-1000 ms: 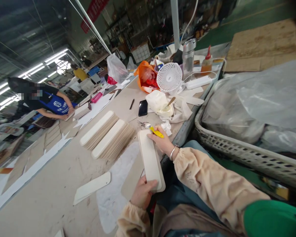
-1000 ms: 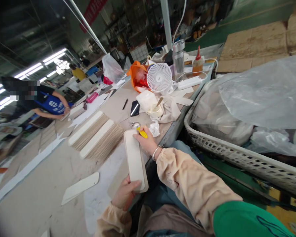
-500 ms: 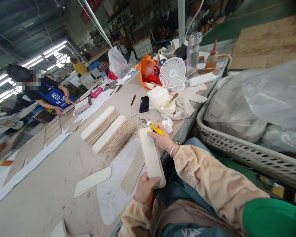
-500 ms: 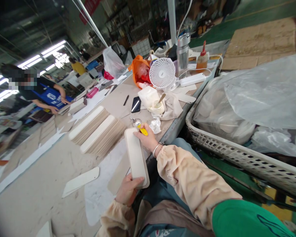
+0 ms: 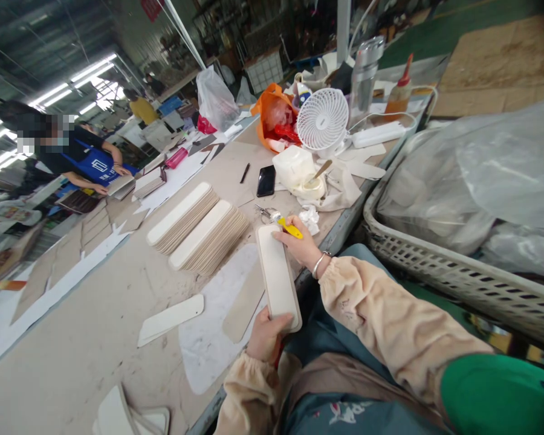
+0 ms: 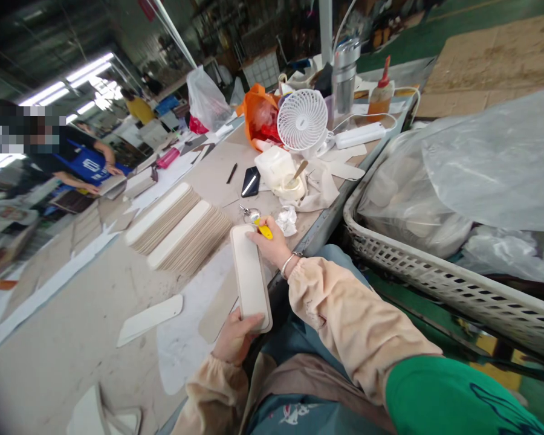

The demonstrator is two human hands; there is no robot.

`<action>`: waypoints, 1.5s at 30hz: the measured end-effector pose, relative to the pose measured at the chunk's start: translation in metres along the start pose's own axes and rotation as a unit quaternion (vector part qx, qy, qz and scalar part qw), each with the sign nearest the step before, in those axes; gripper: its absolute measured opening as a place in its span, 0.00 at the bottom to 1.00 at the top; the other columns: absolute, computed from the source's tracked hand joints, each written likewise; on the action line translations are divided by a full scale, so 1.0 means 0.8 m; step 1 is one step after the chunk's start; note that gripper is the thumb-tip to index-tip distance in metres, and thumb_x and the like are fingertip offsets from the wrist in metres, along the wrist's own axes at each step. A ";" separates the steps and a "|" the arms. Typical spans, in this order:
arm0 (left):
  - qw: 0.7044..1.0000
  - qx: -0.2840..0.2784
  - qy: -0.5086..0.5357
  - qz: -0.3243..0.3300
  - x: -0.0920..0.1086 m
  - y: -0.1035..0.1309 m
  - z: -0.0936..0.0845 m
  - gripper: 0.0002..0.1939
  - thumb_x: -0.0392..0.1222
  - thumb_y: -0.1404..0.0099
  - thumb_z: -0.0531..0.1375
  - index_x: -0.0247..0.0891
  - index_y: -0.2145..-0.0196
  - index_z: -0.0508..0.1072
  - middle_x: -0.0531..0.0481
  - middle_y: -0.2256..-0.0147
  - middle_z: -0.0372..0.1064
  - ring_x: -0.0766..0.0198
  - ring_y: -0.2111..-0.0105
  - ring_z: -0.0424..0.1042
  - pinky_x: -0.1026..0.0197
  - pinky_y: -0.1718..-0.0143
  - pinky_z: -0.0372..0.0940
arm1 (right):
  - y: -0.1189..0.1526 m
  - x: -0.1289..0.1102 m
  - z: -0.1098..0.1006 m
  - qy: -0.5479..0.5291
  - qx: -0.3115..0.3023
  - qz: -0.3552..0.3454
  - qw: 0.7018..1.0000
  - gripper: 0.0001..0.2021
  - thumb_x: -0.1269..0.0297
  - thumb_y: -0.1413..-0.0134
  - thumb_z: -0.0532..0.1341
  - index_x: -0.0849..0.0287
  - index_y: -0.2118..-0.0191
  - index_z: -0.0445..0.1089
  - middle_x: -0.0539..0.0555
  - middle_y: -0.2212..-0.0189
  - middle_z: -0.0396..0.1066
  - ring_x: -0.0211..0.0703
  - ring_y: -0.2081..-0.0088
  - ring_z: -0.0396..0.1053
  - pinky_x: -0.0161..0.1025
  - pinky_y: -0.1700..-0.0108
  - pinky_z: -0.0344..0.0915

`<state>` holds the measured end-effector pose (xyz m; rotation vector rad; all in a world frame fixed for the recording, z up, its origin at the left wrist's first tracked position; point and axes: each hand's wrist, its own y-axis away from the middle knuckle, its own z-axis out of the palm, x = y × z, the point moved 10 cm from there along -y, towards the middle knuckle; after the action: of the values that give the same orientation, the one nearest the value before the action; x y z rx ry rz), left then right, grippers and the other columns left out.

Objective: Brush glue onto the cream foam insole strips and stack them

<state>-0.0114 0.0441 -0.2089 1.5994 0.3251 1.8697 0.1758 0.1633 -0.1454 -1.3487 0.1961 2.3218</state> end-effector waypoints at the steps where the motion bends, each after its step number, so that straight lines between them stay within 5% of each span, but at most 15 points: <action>1: 1.000 0.000 0.011 -0.010 -0.002 0.002 -0.001 0.21 0.39 0.55 0.69 0.31 0.62 0.73 0.46 0.69 0.74 0.62 0.72 0.71 0.60 0.70 0.67 | -0.001 0.001 0.000 -0.004 0.000 0.002 1.000 0.18 0.64 0.61 0.64 0.53 0.68 0.52 0.42 0.76 0.54 0.34 0.74 0.54 0.32 0.71 0.53; 45: 0.995 0.046 -0.067 0.062 0.012 0.015 -0.041 0.18 0.36 0.52 0.64 0.30 0.61 0.75 0.45 0.66 0.75 0.60 0.67 0.71 0.60 0.63 0.66 | 0.004 0.005 0.002 0.086 -0.019 -0.028 0.996 0.17 0.61 0.57 0.64 0.53 0.67 0.54 0.42 0.77 0.56 0.35 0.75 0.55 0.33 0.72 0.54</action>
<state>-0.0465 0.0482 -0.2019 1.8350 0.2624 1.8499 0.1711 0.1619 -0.1481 -1.5534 0.1665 2.1751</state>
